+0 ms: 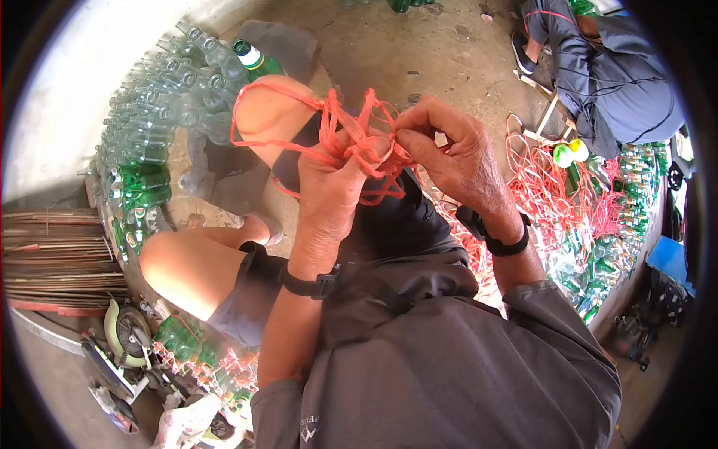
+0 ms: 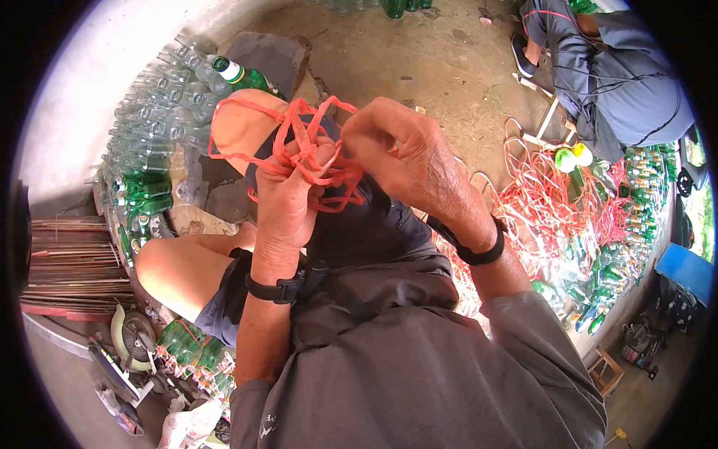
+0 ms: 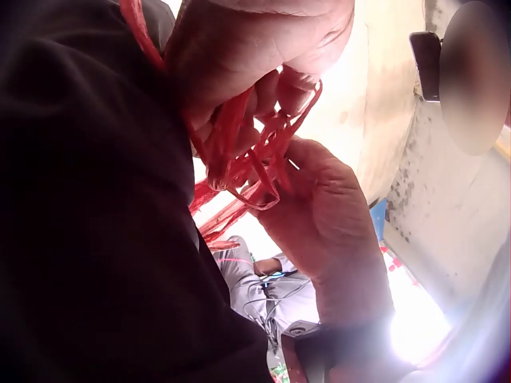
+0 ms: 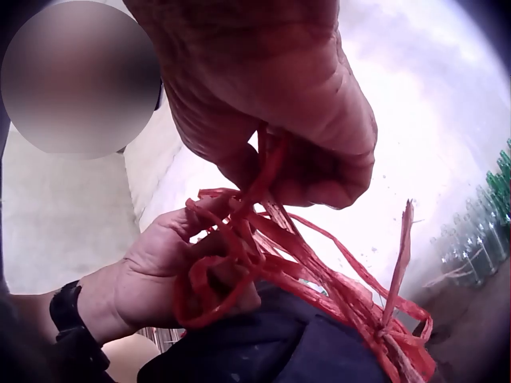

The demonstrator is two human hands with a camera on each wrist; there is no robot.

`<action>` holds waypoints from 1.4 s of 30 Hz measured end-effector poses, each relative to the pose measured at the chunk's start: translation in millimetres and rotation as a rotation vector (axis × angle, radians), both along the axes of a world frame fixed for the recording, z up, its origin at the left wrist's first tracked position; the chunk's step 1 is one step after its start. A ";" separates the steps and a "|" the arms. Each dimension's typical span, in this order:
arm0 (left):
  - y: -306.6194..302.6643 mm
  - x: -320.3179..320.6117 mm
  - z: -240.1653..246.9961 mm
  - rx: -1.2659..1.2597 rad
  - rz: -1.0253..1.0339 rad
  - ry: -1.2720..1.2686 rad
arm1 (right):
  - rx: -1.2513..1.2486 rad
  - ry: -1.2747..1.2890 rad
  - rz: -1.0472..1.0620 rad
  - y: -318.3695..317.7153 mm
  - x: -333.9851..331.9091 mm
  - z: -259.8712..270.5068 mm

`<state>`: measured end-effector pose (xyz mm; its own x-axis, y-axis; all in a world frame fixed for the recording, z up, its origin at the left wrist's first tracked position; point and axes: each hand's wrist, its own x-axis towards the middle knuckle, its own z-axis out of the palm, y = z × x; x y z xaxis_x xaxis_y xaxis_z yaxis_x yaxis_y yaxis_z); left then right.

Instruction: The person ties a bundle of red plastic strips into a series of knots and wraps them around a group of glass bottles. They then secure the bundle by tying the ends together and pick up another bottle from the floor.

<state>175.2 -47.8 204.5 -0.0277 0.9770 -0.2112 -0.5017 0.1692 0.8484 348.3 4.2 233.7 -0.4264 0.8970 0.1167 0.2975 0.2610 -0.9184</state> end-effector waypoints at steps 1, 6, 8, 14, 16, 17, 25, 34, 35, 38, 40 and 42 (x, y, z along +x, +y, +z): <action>0.1 0.3 1.7 0.001 -0.005 -0.012 | -0.002 -0.001 0.000 -0.1 0.1 0.4; -1.0 -2.1 -4.3 0.048 -0.054 0.064 | -0.074 0.011 0.008 -1.0 0.4 -1.7; -1.6 -1.0 0.0 0.060 -0.056 0.085 | -0.066 -0.016 0.015 -1.2 1.0 4.9; -3.2 -8.1 -6.7 0.084 -0.122 0.099 | 0.101 -0.040 0.028 -1.6 -0.4 0.5; -3.6 -1.6 -4.2 0.086 -0.061 0.029 | 0.130 -0.040 0.035 -1.8 -0.1 -0.6; -3.3 -2.1 -4.8 0.087 -0.061 0.031 | 0.147 -0.063 0.043 -1.7 0.1 -0.8; -6.5 -1.6 5.8 0.021 -0.080 0.124 | -0.110 0.095 0.024 -9.1 4.9 7.5; -10.8 5.3 12.8 0.115 -0.021 0.172 | -0.293 0.131 0.065 -8.8 6.1 11.2; -11.0 5.4 12.3 0.114 -0.020 0.172 | -0.290 0.077 0.066 -8.6 6.4 14.6; -11.0 5.8 7.9 0.150 -0.022 0.176 | -0.273 0.048 0.063 -8.3 6.2 15.0; -10.8 5.7 4.2 0.158 -0.007 0.223 | -0.259 0.075 0.059 -7.6 7.3 11.7; -10.5 5.1 3.6 0.174 0.000 0.247 | -0.158 -0.021 0.083 -6.7 9.5 7.7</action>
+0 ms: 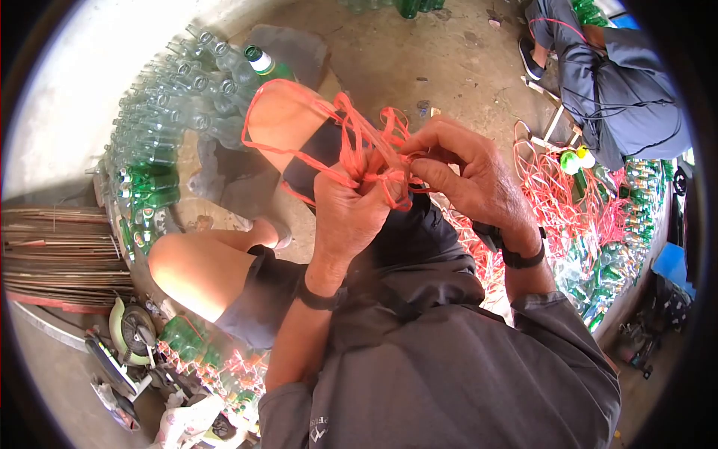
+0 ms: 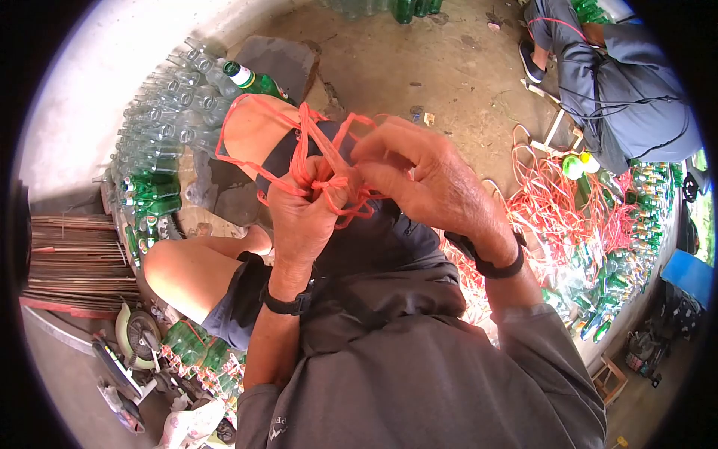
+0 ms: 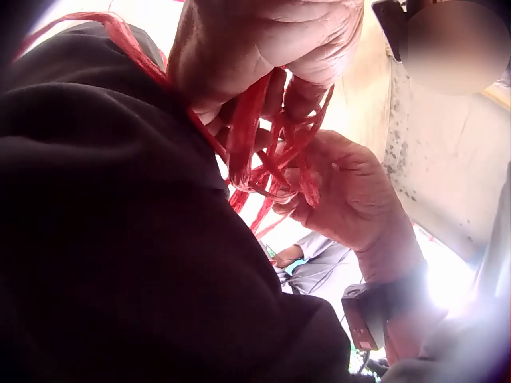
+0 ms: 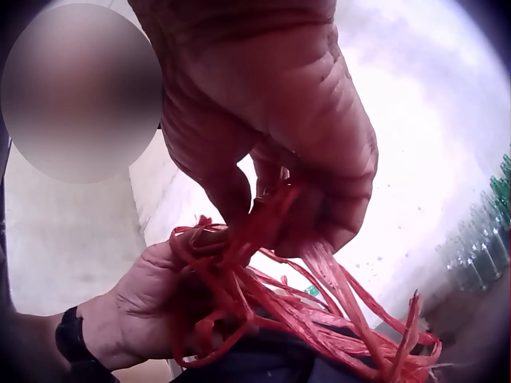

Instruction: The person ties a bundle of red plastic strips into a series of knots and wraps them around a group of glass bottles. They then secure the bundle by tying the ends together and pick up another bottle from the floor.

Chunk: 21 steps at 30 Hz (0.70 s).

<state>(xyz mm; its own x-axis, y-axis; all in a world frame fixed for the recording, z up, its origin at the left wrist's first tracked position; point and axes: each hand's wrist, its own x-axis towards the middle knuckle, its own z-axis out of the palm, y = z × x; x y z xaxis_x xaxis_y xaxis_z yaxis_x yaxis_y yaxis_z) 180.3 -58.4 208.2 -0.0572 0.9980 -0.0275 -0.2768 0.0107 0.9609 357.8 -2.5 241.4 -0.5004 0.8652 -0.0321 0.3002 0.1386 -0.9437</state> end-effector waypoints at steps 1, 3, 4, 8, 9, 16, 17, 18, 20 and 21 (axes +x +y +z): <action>0.0 -0.6 -0.3 0.017 0.008 0.024 | -0.001 0.000 0.000 -0.3 -0.4 2.0; 0.1 -3.2 -3.6 0.017 0.002 0.015 | -0.175 0.026 -0.013 -3.1 -1.4 7.5; 0.2 -4.2 -5.2 0.022 -0.003 0.008 | -0.180 0.022 -0.014 -4.7 -2.1 6.5; 0.2 -4.9 -5.2 -0.013 0.015 -0.026 | -0.281 0.136 -0.077 -1.6 2.3 7.8; 0.0 -4.6 -1.7 -0.048 0.023 -0.036 | -0.320 0.127 -0.053 1.2 4.5 8.9; 1.8 -4.2 -5.6 0.001 0.016 -0.014 | -0.418 0.100 -0.070 7.8 3.0 3.8; 1.6 -4.1 -4.4 -0.001 0.015 -0.015 | -0.396 0.102 -0.093 7.7 1.8 1.8; 1.3 -4.1 -2.1 -0.028 0.014 -0.009 | -0.373 0.104 -0.116 7.7 1.2 -0.7; 0.6 -5.4 -0.7 -0.056 0.012 -0.004 | -0.371 0.152 -0.146 9.6 1.2 -8.9; 0.1 -6.8 -0.6 -0.047 0.006 0.013 | -0.369 0.199 -0.177 10.6 1.3 -13.6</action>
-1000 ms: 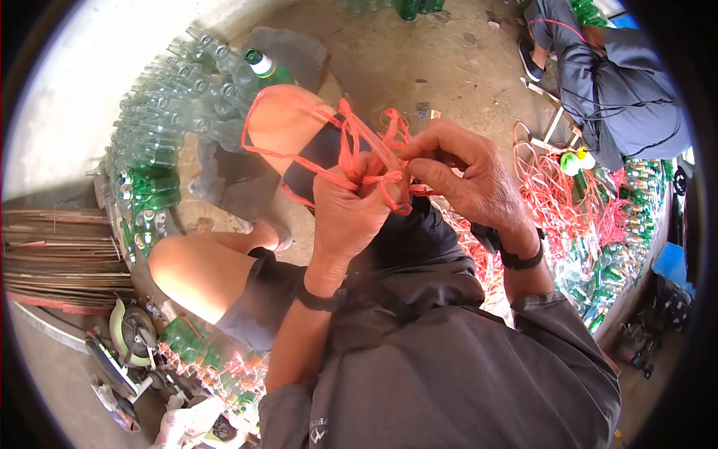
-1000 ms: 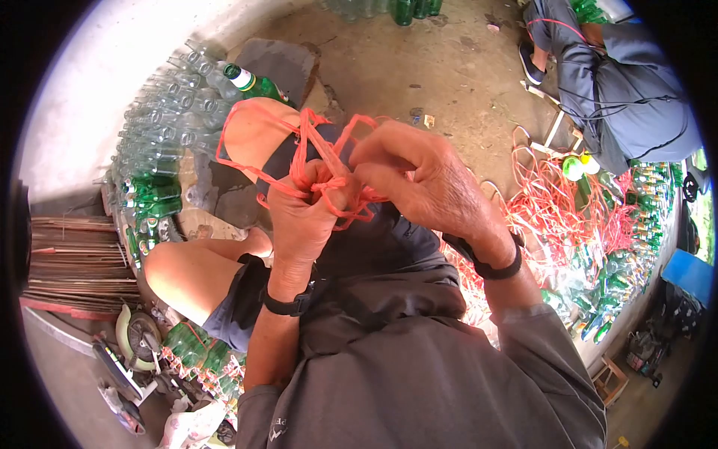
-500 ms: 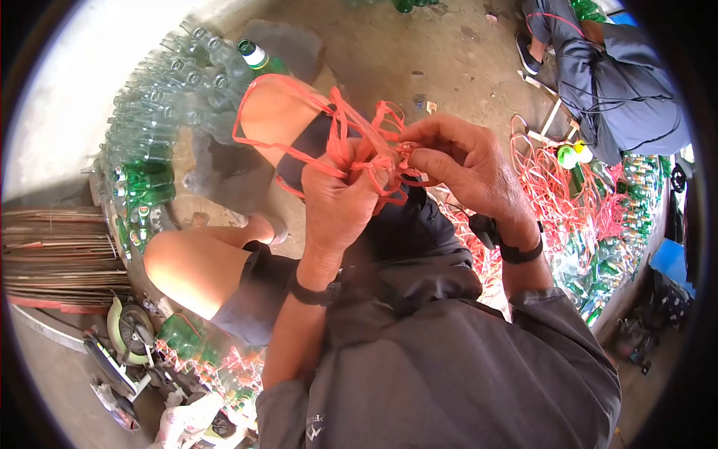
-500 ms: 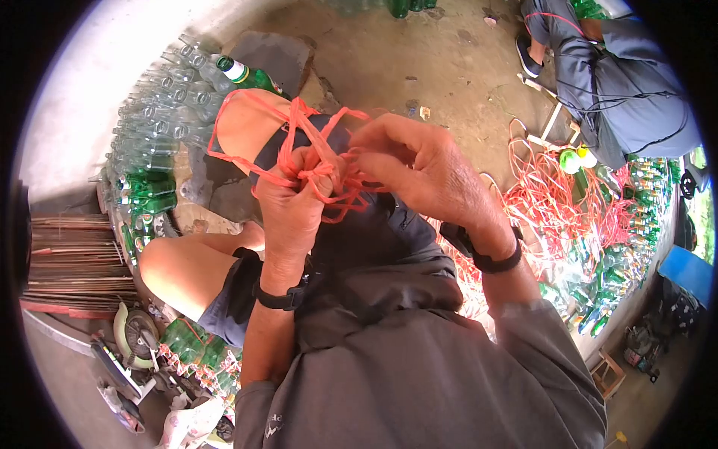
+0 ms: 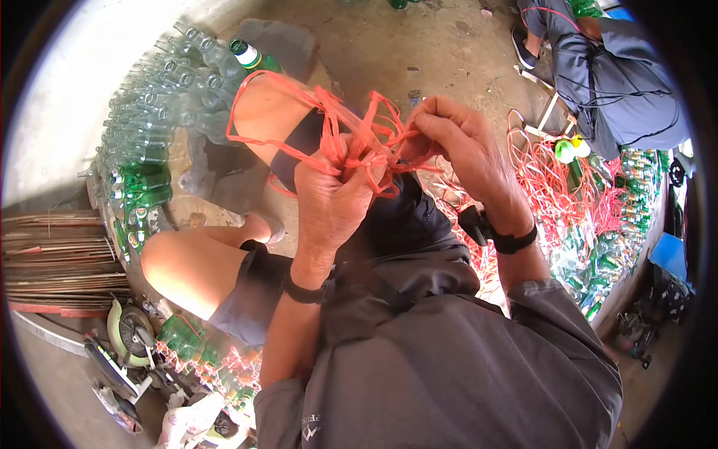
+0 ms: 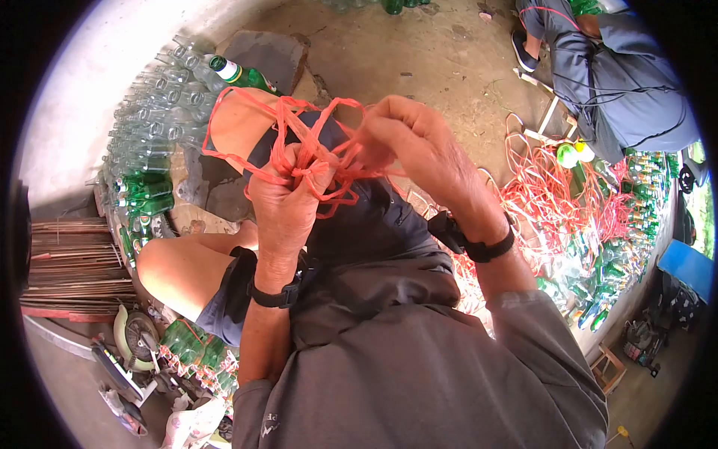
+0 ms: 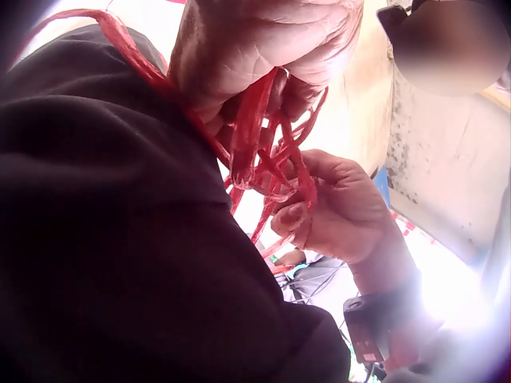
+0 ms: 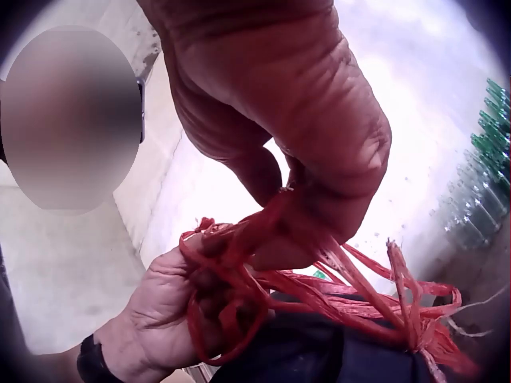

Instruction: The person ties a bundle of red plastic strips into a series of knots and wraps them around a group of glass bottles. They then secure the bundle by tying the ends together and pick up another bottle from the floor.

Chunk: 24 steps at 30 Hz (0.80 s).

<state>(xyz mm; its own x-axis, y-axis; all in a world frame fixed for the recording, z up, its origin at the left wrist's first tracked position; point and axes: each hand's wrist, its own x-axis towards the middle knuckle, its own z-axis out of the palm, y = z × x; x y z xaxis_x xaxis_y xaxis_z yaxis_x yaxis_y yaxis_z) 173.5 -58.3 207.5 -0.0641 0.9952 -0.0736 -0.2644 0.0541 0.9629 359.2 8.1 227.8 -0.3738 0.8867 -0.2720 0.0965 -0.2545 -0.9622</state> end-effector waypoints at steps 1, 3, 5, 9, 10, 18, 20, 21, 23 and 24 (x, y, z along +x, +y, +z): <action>-0.6 -0.8 0.1 0.008 -0.007 0.017 | -0.001 0.000 -0.001 0.4 0.6 -4.1; 0.1 -1.8 -2.7 0.007 0.001 0.009 | -0.112 0.363 -0.097 3.8 2.6 -12.4; 0.9 -2.3 -3.9 0.006 0.011 0.001 | -0.111 0.474 -0.117 8.9 9.3 -23.3; 1.3 -2.9 -10.3 0.041 0.118 -0.025 | -0.188 0.826 -0.213 9.5 14.4 -22.4; 1.0 -2.9 -12.3 0.010 0.166 -0.082 | -0.186 0.827 -0.209 10.1 15.5 -22.7; 4.5 -5.2 -7.6 -0.059 0.256 -0.394 | -0.218 0.878 -0.205 13.4 28.5 -35.0; 4.7 -4.9 -4.2 -0.052 0.281 -0.428 | -0.181 0.721 -0.135 12.7 37.3 -35.9; 4.1 -5.2 -2.2 -0.083 0.295 -0.438 | -0.142 0.564 -0.068 12.0 41.5 -35.9; 5.2 -7.1 0.0 -0.113 0.310 -0.449 | -0.134 0.694 -0.119 13.6 45.1 -35.6; 5.8 -8.2 0.4 -0.133 0.331 -0.453 | -0.128 0.824 -0.169 14.4 46.8 -35.5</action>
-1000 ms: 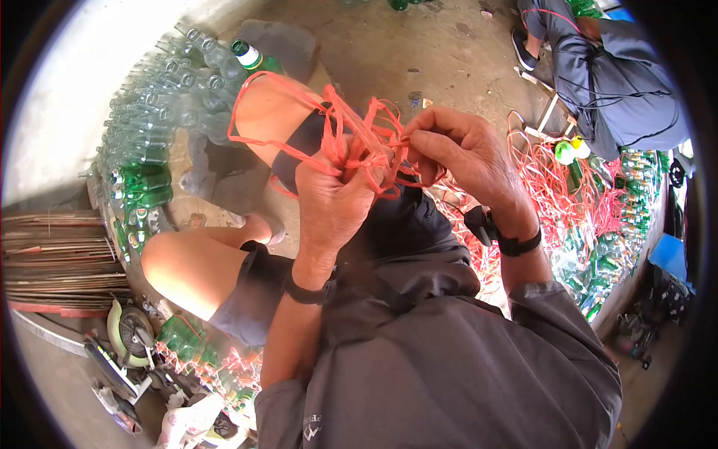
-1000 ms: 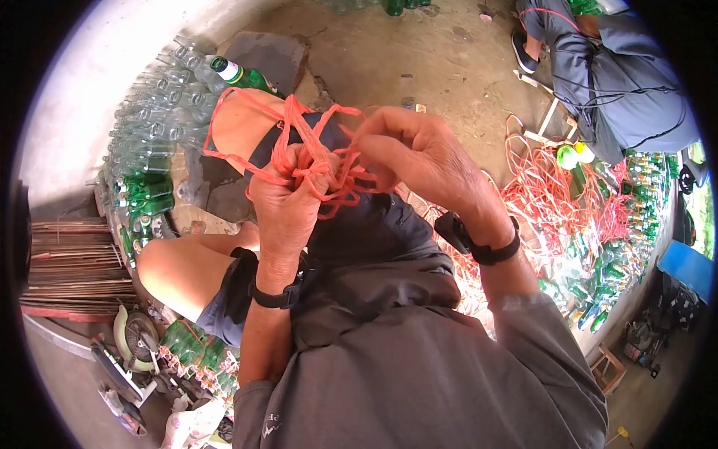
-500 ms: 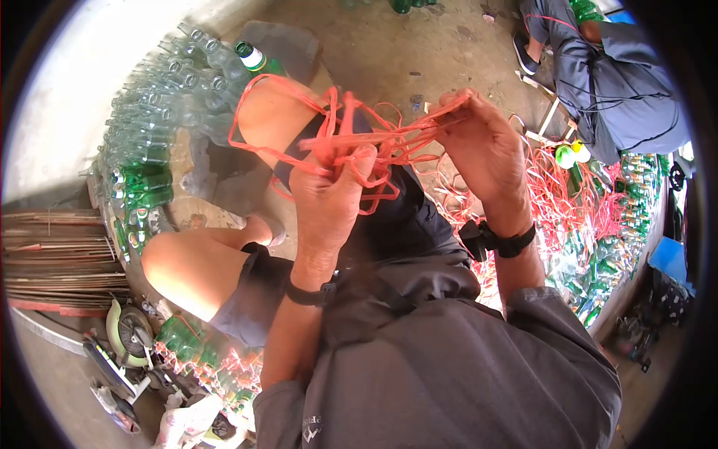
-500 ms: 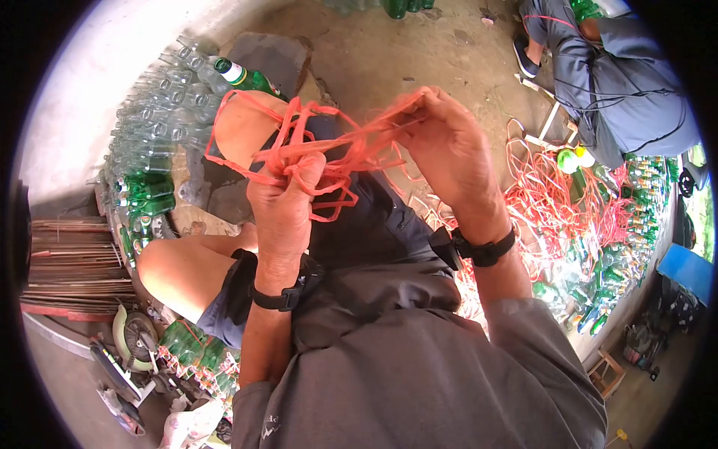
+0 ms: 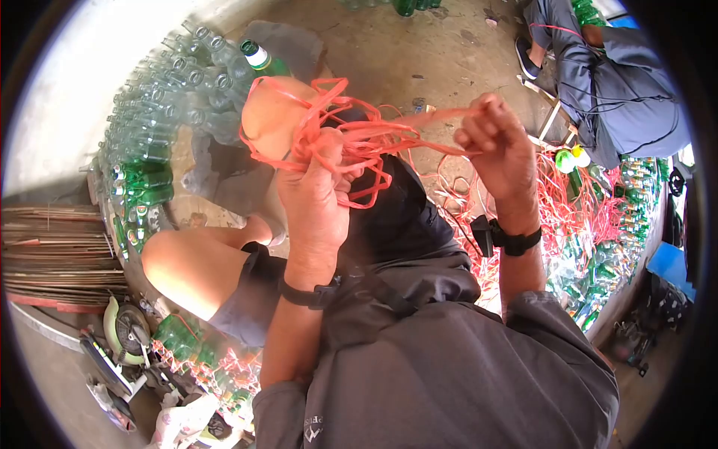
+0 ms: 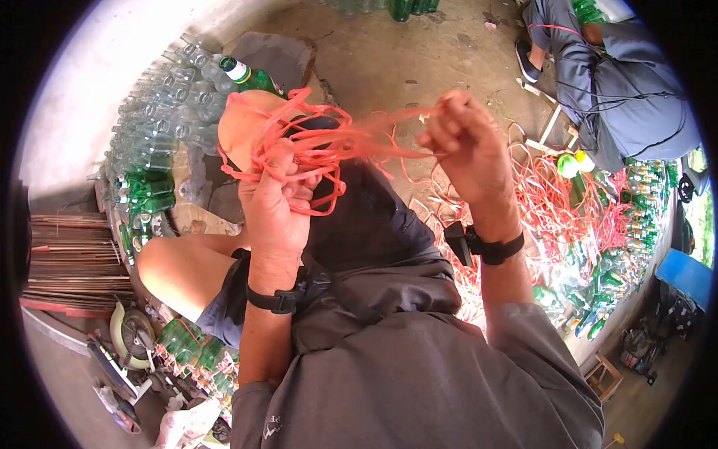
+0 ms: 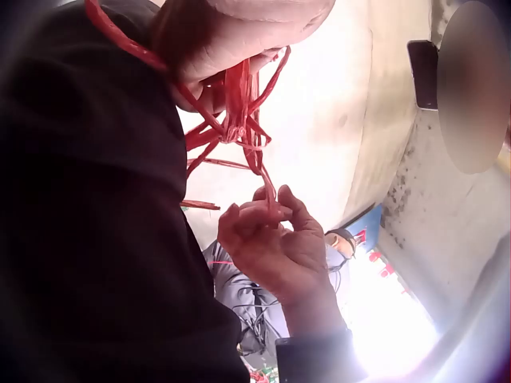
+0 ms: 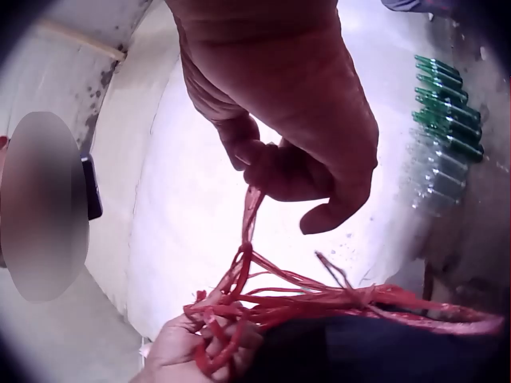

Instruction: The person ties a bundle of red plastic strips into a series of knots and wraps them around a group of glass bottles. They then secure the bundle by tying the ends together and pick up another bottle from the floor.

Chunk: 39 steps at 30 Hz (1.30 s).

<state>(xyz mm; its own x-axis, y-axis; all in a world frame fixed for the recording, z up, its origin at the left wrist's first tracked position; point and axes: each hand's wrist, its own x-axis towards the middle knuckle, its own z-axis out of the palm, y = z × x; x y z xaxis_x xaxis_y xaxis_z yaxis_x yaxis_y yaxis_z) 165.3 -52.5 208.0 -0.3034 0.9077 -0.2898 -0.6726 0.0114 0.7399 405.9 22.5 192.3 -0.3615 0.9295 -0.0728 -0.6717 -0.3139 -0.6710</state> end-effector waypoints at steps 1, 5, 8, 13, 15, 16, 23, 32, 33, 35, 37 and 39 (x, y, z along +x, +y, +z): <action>0.2 -0.5 0.5 -0.024 0.016 -0.007 | -0.001 0.000 0.000 1.8 2.2 0.7; 1.8 0.4 2.7 -0.047 0.049 -0.041 | -0.013 0.259 -0.113 10.8 12.2 3.3; 1.6 -1.4 1.3 -0.045 0.027 -0.039 | -0.002 0.252 -0.164 15.3 17.4 3.9; 3.8 1.3 5.6 -0.072 0.016 0.021 | 0.121 0.219 -0.210 19.7 25.2 16.7; 2.3 -0.6 -1.0 -0.042 0.000 0.034 | 0.145 0.239 -0.200 21.9 28.1 26.0; 1.3 -1.3 -3.2 -0.012 -0.015 0.048 | 0.177 0.242 -0.185 23.2 30.1 30.5; 0.9 1.5 -0.4 -0.052 -0.003 0.113 | 0.297 0.329 -0.099 31.1 46.0 60.6; 0.3 7.0 -1.9 -0.074 0.012 0.210 | 0.359 0.425 -0.195 33.1 72.6 108.7; 0.2 7.8 -2.1 -0.046 0.013 0.212 | 0.375 0.422 -0.187 33.9 78.5 110.6; 0.0 8.4 -3.5 -0.019 0.016 0.213 | 0.356 0.426 -0.210 34.5 88.5 114.8; -0.2 8.7 -6.4 0.001 0.005 0.221 | 0.384 0.418 -0.242 36.2 99.4 118.5; 0.3 9.0 -4.1 -0.004 0.004 0.220 | 0.393 0.407 -0.268 37.1 109.8 123.3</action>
<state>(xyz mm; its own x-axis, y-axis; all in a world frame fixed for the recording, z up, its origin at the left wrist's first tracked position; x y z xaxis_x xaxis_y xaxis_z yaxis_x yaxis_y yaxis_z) 174.3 -52.2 203.8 -0.3634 0.9053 -0.2200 -0.4949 0.0125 0.8689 515.7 59.6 315.6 -0.0388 0.9212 0.3872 -0.9192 0.1190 -0.3754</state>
